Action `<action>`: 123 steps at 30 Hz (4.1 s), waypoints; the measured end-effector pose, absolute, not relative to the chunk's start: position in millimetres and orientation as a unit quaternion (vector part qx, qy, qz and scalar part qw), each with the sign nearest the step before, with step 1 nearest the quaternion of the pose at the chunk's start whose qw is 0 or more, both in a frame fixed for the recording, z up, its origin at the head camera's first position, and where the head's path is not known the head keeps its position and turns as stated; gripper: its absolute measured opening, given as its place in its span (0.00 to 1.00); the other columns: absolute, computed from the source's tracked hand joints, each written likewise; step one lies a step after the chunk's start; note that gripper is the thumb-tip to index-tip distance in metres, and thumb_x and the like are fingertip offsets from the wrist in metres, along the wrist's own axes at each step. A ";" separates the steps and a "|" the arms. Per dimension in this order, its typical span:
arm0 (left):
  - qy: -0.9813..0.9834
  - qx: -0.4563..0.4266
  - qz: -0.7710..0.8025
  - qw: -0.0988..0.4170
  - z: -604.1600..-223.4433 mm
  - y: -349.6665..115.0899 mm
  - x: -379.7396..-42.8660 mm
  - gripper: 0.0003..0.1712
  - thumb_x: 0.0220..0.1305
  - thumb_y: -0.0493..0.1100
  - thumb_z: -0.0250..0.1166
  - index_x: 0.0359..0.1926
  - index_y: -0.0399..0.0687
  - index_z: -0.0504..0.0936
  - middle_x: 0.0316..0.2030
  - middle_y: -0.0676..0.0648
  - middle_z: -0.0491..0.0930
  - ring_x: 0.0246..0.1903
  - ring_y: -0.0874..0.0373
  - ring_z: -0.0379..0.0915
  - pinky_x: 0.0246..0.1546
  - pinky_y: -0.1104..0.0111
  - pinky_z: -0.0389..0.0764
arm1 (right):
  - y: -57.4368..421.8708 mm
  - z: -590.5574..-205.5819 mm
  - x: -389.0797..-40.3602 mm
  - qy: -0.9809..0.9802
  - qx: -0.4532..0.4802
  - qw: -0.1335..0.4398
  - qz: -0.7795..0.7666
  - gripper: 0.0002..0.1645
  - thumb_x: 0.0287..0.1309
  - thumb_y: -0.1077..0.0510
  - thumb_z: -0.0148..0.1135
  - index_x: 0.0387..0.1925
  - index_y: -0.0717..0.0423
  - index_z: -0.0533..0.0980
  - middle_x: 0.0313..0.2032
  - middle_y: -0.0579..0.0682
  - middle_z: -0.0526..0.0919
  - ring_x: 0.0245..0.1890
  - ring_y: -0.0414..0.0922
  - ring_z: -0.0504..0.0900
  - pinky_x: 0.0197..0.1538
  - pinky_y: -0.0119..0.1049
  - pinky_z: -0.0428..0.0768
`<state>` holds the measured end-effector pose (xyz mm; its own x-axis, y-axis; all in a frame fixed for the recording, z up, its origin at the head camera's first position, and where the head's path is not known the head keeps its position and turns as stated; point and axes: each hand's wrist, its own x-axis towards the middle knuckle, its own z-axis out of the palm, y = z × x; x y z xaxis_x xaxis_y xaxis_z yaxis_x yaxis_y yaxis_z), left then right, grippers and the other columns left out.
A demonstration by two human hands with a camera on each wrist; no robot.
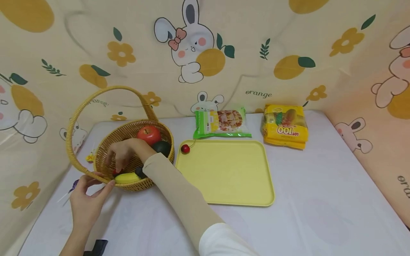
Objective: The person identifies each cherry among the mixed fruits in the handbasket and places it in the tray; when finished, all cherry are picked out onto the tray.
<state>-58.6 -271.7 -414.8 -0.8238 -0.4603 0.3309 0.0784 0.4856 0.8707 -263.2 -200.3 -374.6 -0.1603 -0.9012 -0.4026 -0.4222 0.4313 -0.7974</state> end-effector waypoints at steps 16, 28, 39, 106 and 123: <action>-0.817 0.112 -0.496 0.272 -417.8 -273.7 -59.2 0.22 0.52 0.27 0.75 0.47 0.32 0.76 0.41 0.48 0.74 0.32 0.70 0.80 0.34 0.80 0.85 | -199.5 -377.5 -264.0 0.713 -0.474 0.465 -0.225 0.17 0.56 0.64 0.72 0.48 0.60 0.81 0.36 0.47 0.81 0.33 0.38 0.77 0.38 0.30 0.84; -0.813 0.109 -0.499 0.281 -416.6 -273.4 -58.1 0.23 0.52 0.26 0.74 0.48 0.32 0.77 0.42 0.48 0.75 0.38 0.67 0.78 0.35 0.80 0.85 | -162.6 -344.1 -277.9 0.627 -0.462 0.397 -0.486 0.20 0.62 0.60 0.68 0.52 0.65 0.76 0.37 0.64 0.86 0.33 0.51 0.84 0.41 0.35 0.85; -0.806 0.101 -0.512 0.279 -415.9 -271.8 -59.8 0.22 0.52 0.24 0.73 0.48 0.30 0.76 0.44 0.44 0.75 0.40 0.65 0.78 0.36 0.79 0.85 | -40.7 -326.0 -288.2 0.578 -0.476 0.316 -0.583 0.18 0.67 0.67 0.58 0.57 0.64 0.72 0.43 0.63 0.79 0.22 0.46 0.68 0.20 0.33 0.67; -0.808 0.130 -0.506 0.273 -416.2 -269.4 -56.5 0.24 0.52 0.25 0.74 0.50 0.32 0.76 0.42 0.48 0.74 0.38 0.67 0.77 0.36 0.81 0.85 | 61.2 -386.8 -282.6 0.845 -0.351 0.066 -0.398 0.15 0.57 0.65 0.71 0.46 0.66 0.81 0.42 0.58 0.84 0.37 0.50 0.83 0.38 0.38 0.86; -0.803 0.099 -0.512 0.287 -416.3 -272.3 -58.1 0.22 0.52 0.23 0.73 0.47 0.29 0.75 0.43 0.41 0.75 0.40 0.63 0.76 0.35 0.79 0.86 | -131.4 -328.0 -291.6 0.725 -0.519 0.205 -0.404 0.21 0.60 0.59 0.70 0.53 0.65 0.79 0.49 0.59 0.82 0.50 0.45 0.79 0.53 0.23 0.79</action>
